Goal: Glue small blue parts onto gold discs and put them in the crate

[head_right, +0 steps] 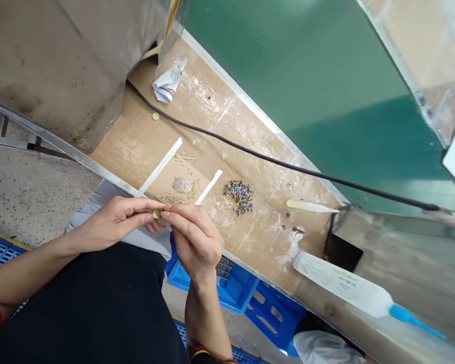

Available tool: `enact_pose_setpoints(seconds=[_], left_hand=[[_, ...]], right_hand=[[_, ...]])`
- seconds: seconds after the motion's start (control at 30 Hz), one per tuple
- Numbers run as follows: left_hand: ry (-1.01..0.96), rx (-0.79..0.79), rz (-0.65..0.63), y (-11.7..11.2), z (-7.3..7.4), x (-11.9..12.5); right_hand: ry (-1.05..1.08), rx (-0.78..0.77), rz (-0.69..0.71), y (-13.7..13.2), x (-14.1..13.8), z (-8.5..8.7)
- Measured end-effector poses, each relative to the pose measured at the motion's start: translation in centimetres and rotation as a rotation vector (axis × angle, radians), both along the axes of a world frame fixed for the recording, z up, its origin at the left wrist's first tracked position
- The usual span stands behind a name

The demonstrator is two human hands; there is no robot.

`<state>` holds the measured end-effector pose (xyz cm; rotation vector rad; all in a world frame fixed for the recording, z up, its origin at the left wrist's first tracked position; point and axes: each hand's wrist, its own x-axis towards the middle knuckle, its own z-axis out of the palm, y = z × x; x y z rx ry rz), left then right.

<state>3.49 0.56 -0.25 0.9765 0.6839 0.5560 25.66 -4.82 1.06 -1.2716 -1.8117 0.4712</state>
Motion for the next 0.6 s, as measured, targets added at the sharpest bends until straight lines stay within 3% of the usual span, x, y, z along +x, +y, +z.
enact_pose_setpoints(seconds=[0.6], left_hand=[[-0.030, -0.043, -0.053, 0.12, 0.49, 0.02]], right_hand=[[-0.029, -0.004, 0.076, 0.32, 0.54, 0.45]])
